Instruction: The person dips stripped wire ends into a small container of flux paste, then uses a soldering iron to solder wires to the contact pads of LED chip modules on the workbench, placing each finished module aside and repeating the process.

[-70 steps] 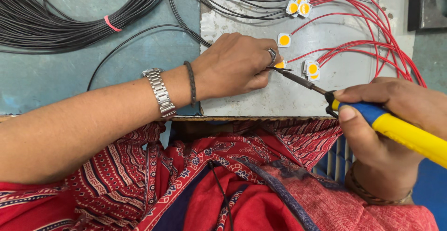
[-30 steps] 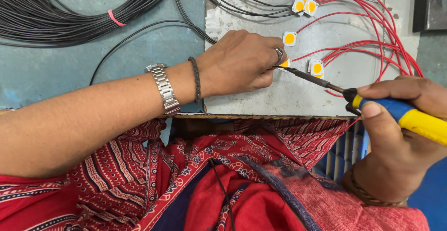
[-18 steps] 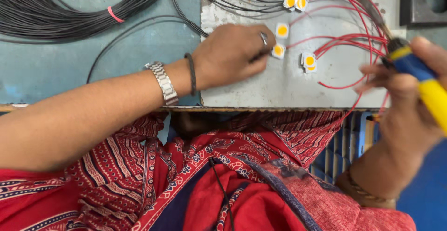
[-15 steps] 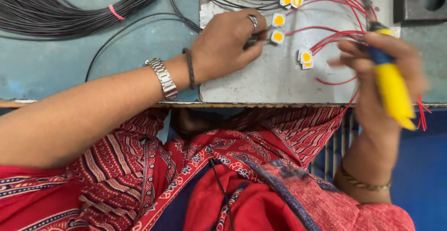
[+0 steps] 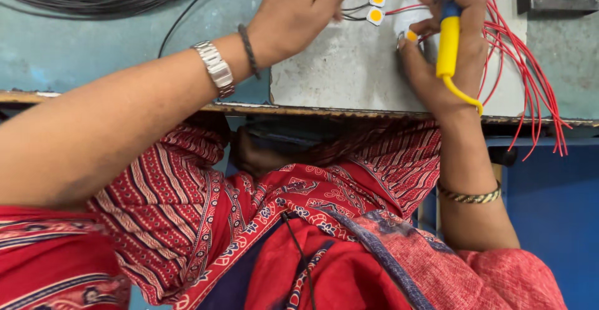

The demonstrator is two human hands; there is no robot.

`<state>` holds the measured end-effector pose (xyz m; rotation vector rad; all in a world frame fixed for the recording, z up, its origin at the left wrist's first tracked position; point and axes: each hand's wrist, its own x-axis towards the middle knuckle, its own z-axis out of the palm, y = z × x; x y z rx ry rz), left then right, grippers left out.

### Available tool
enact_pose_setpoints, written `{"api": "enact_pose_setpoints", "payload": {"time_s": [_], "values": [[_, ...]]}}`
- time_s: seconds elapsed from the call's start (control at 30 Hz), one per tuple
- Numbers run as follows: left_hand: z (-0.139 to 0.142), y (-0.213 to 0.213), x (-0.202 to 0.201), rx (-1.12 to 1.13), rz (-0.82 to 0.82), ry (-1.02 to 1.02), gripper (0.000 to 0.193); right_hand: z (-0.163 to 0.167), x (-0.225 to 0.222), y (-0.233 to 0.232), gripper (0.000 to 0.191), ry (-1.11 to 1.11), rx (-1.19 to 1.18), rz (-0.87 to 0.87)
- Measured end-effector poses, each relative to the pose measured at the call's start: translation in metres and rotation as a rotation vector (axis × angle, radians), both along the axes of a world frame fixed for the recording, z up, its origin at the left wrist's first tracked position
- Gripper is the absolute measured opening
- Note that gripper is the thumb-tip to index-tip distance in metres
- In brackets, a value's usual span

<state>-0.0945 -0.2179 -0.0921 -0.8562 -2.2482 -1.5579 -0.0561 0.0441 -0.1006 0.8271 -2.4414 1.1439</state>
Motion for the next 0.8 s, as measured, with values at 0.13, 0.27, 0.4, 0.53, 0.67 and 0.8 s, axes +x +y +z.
{"api": "enact_pose_setpoints", "payload": {"time_s": [0.13, 0.27, 0.4, 0.53, 0.67, 0.8], "values": [[-0.001, -0.007, 0.028, -0.098, -0.016, -0.133, 0.019, 0.003, 0.004, -0.005, 0.071, 0.108, -0.02, 0.054], [-0.009, -0.007, 0.045, -0.075, -0.061, -0.225, 0.017, -0.006, 0.014, -0.023, 0.074, 0.087, -0.013, 0.071], [-0.016, -0.007, 0.047, -0.01, -0.07, -0.247, 0.017, -0.012, 0.017, -0.029, 0.074, 0.041, -0.033, 0.059], [-0.025, -0.003, 0.045, -0.032, -0.06, -0.226, 0.013, -0.009, 0.021, -0.022, 0.077, 0.02, -0.04, 0.098], [-0.036, 0.0, 0.043, 0.009, -0.037, -0.209, 0.013, -0.008, 0.027, -0.015, 0.07, 0.014, -0.029, 0.092], [-0.039, 0.0, 0.043, -0.032, -0.023, -0.09, 0.013, -0.009, 0.025, -0.015, 0.064, -0.014, -0.038, 0.116]]}}
